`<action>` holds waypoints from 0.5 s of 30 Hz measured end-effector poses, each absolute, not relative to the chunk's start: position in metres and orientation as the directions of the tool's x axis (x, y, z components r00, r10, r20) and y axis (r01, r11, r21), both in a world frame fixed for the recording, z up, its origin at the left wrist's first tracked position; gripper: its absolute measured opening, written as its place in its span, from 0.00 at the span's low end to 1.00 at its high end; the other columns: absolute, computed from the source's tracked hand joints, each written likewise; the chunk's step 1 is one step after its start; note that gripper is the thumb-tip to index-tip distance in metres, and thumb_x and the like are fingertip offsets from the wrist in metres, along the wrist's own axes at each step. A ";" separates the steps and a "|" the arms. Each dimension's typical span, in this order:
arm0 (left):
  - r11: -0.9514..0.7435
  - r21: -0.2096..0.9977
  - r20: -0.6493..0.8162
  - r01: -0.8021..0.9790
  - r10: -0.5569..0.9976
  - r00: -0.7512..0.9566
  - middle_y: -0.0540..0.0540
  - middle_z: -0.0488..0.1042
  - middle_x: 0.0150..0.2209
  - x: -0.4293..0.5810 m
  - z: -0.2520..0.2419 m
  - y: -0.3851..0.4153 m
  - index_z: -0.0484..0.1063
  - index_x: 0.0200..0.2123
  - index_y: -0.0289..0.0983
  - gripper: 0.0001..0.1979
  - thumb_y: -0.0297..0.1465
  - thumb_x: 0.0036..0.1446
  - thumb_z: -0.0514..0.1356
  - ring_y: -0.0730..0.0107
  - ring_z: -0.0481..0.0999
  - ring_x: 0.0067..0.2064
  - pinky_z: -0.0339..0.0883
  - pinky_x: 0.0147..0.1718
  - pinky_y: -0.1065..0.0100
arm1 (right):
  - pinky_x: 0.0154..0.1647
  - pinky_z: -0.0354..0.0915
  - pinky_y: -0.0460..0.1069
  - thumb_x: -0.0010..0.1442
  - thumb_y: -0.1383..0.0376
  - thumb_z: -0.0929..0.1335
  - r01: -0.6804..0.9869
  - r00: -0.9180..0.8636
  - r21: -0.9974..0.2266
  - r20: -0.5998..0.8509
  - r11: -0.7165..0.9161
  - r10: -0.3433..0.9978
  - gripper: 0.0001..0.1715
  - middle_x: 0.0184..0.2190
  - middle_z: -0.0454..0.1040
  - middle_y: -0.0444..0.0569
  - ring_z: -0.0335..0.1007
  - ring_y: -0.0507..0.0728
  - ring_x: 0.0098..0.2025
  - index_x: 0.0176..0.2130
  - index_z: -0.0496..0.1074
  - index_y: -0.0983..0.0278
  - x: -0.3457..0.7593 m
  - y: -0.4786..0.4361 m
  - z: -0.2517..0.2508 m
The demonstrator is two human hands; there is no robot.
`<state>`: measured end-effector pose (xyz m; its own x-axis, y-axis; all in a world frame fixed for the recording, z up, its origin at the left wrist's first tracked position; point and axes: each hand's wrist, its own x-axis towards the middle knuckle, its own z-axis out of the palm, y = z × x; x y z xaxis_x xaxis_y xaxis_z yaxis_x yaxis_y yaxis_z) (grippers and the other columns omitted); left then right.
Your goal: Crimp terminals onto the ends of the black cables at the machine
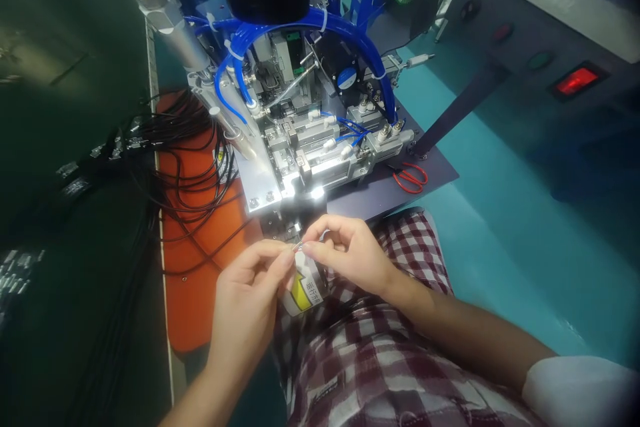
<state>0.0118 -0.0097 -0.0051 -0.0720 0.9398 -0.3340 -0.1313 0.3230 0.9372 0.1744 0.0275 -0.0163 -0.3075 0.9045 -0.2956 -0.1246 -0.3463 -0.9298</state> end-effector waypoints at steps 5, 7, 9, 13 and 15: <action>0.345 0.926 -0.358 -0.153 0.932 -0.066 0.52 0.68 0.24 0.011 -0.007 -0.010 0.77 0.29 0.37 0.11 0.38 0.53 0.71 0.77 0.64 0.25 0.61 0.24 0.74 | 0.19 0.48 0.44 0.47 0.56 0.79 -0.191 -0.339 -0.881 -0.354 -0.432 0.872 0.19 0.20 0.67 0.39 0.53 0.46 0.20 0.29 0.72 0.66 0.169 0.028 -0.015; 0.358 0.919 -0.372 -0.163 0.926 -0.061 0.52 0.67 0.24 0.011 -0.007 -0.010 0.76 0.29 0.37 0.11 0.38 0.53 0.71 0.77 0.63 0.25 0.60 0.24 0.74 | 0.19 0.46 0.44 0.48 0.57 0.79 -0.220 -0.370 -0.858 -0.366 -0.464 0.854 0.19 0.18 0.65 0.37 0.52 0.46 0.19 0.28 0.71 0.65 0.168 0.028 -0.015; 0.374 0.913 -0.386 -0.163 0.921 -0.049 0.52 0.66 0.22 0.011 -0.005 -0.010 0.76 0.28 0.37 0.12 0.39 0.52 0.70 0.76 0.63 0.24 0.59 0.24 0.73 | 0.19 0.46 0.44 0.48 0.58 0.79 -0.245 -0.417 -0.833 -0.371 -0.496 0.829 0.19 0.16 0.62 0.35 0.50 0.45 0.18 0.28 0.70 0.65 0.169 0.030 -0.016; 0.384 0.917 -0.386 -0.112 0.922 -0.001 0.51 0.66 0.21 0.009 0.000 -0.005 0.75 0.25 0.35 0.14 0.40 0.52 0.70 0.76 0.62 0.23 0.57 0.23 0.72 | 0.19 0.43 0.43 0.51 0.57 0.77 -0.270 -0.582 -0.793 -0.317 -0.546 0.749 0.18 0.15 0.59 0.33 0.47 0.45 0.18 0.28 0.70 0.66 0.176 0.039 -0.019; 0.408 0.909 -0.403 -0.082 0.913 0.065 0.51 0.64 0.19 0.005 0.003 -0.001 0.75 0.22 0.35 0.16 0.40 0.50 0.70 0.77 0.61 0.22 0.54 0.22 0.72 | 0.19 0.41 0.44 0.53 0.58 0.76 -0.252 -0.677 -0.783 -0.278 -0.569 0.681 0.16 0.17 0.61 0.33 0.45 0.44 0.18 0.29 0.70 0.67 0.182 0.046 -0.022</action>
<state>0.0053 -0.0014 0.0029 0.0649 0.9127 -0.4035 -0.0818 0.4078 0.9094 0.1815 0.0462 -0.0216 -0.6773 0.6814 -0.2775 -0.2521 -0.5693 -0.7825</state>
